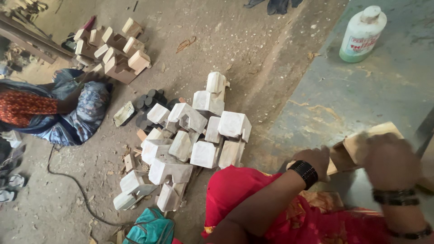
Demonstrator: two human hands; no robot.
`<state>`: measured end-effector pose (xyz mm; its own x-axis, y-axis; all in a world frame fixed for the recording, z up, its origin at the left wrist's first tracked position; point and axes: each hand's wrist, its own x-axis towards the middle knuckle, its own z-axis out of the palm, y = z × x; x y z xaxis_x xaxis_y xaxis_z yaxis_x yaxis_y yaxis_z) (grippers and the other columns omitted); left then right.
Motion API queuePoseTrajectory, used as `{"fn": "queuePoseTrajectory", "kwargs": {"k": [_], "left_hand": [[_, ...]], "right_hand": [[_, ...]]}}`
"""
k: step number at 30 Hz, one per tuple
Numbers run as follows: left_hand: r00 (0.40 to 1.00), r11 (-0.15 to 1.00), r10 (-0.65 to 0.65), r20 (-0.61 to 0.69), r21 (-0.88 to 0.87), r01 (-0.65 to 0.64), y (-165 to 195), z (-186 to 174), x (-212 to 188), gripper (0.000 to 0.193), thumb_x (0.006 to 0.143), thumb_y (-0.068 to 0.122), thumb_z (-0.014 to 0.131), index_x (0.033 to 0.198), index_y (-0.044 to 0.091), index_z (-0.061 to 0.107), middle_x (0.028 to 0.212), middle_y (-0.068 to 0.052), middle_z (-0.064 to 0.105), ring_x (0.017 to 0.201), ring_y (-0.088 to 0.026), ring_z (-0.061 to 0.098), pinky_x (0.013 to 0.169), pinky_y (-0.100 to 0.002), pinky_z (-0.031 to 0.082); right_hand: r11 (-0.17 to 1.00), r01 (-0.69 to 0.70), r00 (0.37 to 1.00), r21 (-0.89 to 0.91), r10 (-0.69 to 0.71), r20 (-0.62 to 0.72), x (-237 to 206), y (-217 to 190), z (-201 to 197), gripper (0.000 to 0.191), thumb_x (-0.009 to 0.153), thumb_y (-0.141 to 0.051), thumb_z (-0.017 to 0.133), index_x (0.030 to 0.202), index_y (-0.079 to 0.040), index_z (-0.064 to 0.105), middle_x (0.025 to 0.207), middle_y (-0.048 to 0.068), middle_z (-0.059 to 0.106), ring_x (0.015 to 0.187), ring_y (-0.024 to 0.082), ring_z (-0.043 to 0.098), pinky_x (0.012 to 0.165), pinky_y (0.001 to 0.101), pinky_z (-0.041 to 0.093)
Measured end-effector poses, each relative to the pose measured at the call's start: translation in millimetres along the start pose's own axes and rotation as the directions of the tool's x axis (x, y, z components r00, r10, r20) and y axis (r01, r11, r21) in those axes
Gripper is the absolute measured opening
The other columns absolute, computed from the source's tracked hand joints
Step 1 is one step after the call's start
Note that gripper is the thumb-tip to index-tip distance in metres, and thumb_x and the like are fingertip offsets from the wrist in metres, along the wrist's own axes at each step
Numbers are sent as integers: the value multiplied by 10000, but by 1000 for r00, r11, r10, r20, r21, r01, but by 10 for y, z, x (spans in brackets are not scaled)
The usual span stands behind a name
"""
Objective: The person sits on the workshop floor sanding small wooden toy parts. They hold a wooden frame or block in one hand and rub a sanding block over its surfaces, then set finished pieces aside and pick up the next piece, working through a pile of parts.
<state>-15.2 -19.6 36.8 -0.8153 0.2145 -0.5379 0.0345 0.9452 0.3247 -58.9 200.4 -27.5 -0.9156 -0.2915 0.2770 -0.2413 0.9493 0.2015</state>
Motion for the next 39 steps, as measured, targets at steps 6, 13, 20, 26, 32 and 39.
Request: {"fn": "queuePoseTrajectory", "kwargs": {"k": [6,13,20,26,32,39], "left_hand": [[997,997,-47,66,60,43,24,-124,-178,1043,693,396,901,1517,149,310,1317,-164,637,1187,-376,659,918,-520,575],[1000,999,28,-13,-36,-29,-256,-13,-181,1390,537,230,936,1657,235,112,1279,-208,686,1177,-383,671,970,-494,553],[938,727,-114,-329,-670,-147,-369,-98,175,698,737,408,830,1305,119,544,988,-141,747,785,-270,761,702,-387,619],[734,667,-127,-667,-605,-435,-53,-271,248,309,961,322,700,1143,73,685,929,-123,751,808,-223,721,727,-350,556],[635,752,-71,-769,-459,-472,-36,-231,230,282,1020,286,619,1176,60,684,1033,-164,702,908,-309,664,819,-408,539],[569,766,-46,-821,-395,-508,65,-182,304,333,1130,298,441,1189,84,689,1115,-155,696,1021,-360,640,920,-432,529]], "right_hand": [[971,-54,991,233,82,-109,-14,194,205,156,1013,-180,704,905,-71,676,877,101,667,774,233,643,773,325,556],[767,-194,960,612,276,-41,92,733,-68,110,1045,-85,666,1091,15,674,821,170,653,711,275,650,676,366,521],[671,-96,928,736,328,-178,-131,858,-689,95,1041,-71,724,1111,-7,720,963,161,701,861,293,693,799,388,550],[549,-1,979,836,171,-111,114,-147,-838,112,940,-102,696,1023,-28,692,954,154,681,881,381,672,772,466,542],[667,-144,970,731,241,-30,252,-348,-692,108,966,-144,711,938,-44,682,879,152,662,823,372,661,730,477,533],[606,-23,965,795,223,-142,205,-423,-648,109,902,-142,684,973,-59,675,904,150,665,831,357,672,733,462,548]]}}
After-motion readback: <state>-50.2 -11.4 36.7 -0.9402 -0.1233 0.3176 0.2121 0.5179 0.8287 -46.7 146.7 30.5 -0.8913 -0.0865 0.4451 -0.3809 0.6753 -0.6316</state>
